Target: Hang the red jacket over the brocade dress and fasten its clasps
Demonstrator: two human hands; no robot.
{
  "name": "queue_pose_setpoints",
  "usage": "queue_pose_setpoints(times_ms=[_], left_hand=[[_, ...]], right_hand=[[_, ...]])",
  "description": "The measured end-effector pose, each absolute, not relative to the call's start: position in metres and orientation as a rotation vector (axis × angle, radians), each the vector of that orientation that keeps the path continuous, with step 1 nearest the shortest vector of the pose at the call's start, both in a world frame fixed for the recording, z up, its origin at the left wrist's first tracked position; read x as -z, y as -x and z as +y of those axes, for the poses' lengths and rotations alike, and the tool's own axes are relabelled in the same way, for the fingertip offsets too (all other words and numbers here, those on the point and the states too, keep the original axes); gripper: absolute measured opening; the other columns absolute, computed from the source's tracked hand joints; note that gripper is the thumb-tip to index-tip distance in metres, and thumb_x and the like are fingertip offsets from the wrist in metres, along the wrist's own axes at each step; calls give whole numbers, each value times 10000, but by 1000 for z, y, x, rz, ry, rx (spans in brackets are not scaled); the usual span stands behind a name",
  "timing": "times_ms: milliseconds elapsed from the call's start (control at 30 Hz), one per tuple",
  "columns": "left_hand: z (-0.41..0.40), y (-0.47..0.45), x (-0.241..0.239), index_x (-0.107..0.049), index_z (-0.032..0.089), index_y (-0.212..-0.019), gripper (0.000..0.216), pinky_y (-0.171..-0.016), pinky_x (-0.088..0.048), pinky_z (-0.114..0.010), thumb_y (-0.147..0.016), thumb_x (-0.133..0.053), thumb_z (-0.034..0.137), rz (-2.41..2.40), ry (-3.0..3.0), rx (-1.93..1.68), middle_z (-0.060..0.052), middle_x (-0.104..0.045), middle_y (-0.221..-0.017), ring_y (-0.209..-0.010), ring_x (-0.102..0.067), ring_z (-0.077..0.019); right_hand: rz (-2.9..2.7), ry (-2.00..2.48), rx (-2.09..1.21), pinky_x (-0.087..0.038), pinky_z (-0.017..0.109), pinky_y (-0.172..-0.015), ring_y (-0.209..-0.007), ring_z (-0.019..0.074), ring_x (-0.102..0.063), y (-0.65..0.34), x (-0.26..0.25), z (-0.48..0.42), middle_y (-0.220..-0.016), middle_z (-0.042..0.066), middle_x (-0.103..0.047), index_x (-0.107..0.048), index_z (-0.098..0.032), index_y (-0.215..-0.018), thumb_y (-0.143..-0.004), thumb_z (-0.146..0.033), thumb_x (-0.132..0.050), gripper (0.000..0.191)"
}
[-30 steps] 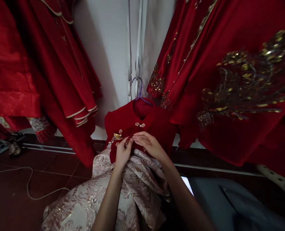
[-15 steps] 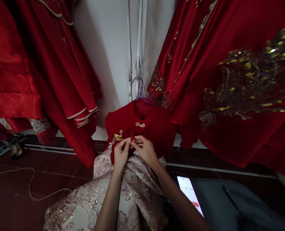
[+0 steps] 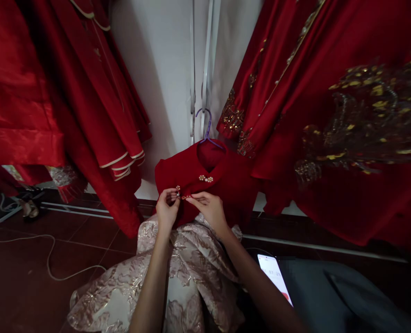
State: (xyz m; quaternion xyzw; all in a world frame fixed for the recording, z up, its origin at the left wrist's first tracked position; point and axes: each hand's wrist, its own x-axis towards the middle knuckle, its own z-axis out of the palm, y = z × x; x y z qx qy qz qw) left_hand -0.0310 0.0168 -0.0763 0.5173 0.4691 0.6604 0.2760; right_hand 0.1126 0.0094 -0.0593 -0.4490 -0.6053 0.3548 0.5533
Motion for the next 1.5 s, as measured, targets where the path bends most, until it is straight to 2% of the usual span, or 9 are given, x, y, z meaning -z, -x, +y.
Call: queue_pose_setpoints(times_ms=[200, 533, 767, 933, 1067, 1167, 1267, 1400, 1500], left_hand=[[18, 31, 77, -569, 154, -864, 241, -743, -520, -275, -636, -645, 162, 1180, -1271, -1734, -33, -631, -779, -738, -623, -123], [15, 33, 73, -633, 124, -878, 267, -836, -519, -328, -642, -693, 235, 1142, -1200, -1697, -84, -687, -887, -827, -654, -161], [6, 35, 65, -691, 134, -850, 242, -789, -533, -308, -681, -674, 306, 1281, -1284, -1707, -74, -710, -867, -791, -669, -177], [11, 42, 66, -666, 149, -842, 196, -793, -525, -308, -701, -651, 283, 1221, -1456, -1634, -63, -697, -858, -795, -660, -164], [6, 46, 76, -587, 162, -969, 225, -736, -523, -289, -760, -572, 244, 1240, -1511, -1599, -68, -650, -935, -819, -629, -148], [-12, 44, 93, -533, 185, -1041, 328, -775, -501, -299, -717, -570, 144, 1358, -1644, -1631, -67, -576, -1022, -903, -579, -156], [-30, 38, 112, -551, 198, -1029, 378, -806, -476, -317, -669, -578, 87, 1522, -1758, -1590, -60, -522, -1016, -915, -539, -169], [-35, 33, 124, -581, 191, -962, 238, -721, -475, -296, -731, -554, 136, 1649, -1687, -1636, -52, -507, -937, -795, -529, -152], [-32, 34, 126, -612, 194, -907, 157, -692, -471, -287, -759, -560, 188, 1644, -1682, -1647, -44, -520, -884, -758, -535, -149]], right_hand=[[-1497, 1058, -782, -559, 295, -695, -723, 190, -685, -104, 57, 23, -827, 54, -722, -695, -177, -839, -712, -361, -665, 225], [-1536, 1049, -680, -557, 277, -664, -706, 172, -674, -97, 54, 24, -832, 54, -712, -688, -174, -831, -743, -353, -628, 208], [-1550, 1071, -626, -556, 287, -693, -715, 164, -663, -95, 54, 23, -857, 55, -704, -680, -179, -839, -768, -363, -597, 213], [-1546, 1072, -609, -555, 279, -680, -720, 165, -663, -95, 57, 24, -856, 63, -701, -682, -165, -852, -773, -339, -594, 210], [-1670, 1042, -792, -551, 298, -739, -800, 176, -674, -114, 52, 20, -929, 54, -708, -689, -183, -937, -806, -347, -551, 251], [-1780, 1065, -886, -545, 311, -761, -840, 186, -673, -144, 46, 14, -932, 39, -712, -696, -205, -947, -814, -346, -536, 251], [-1821, 1148, -908, -550, 308, -702, -784, 195, -679, -178, 43, 8, -868, 38, -719, -708, -212, -878, -798, -337, -551, 216], [-1907, 1314, -882, -532, 276, -596, -701, 191, -673, -204, 53, 4, -790, 38, -718, -705, -212, -800, -764, -317, -580, 168], [-1948, 1351, -882, -522, 276, -596, -671, 183, -666, -204, 69, 7, -753, 40, -712, -696, -201, -792, -747, -290, -592, 144]])
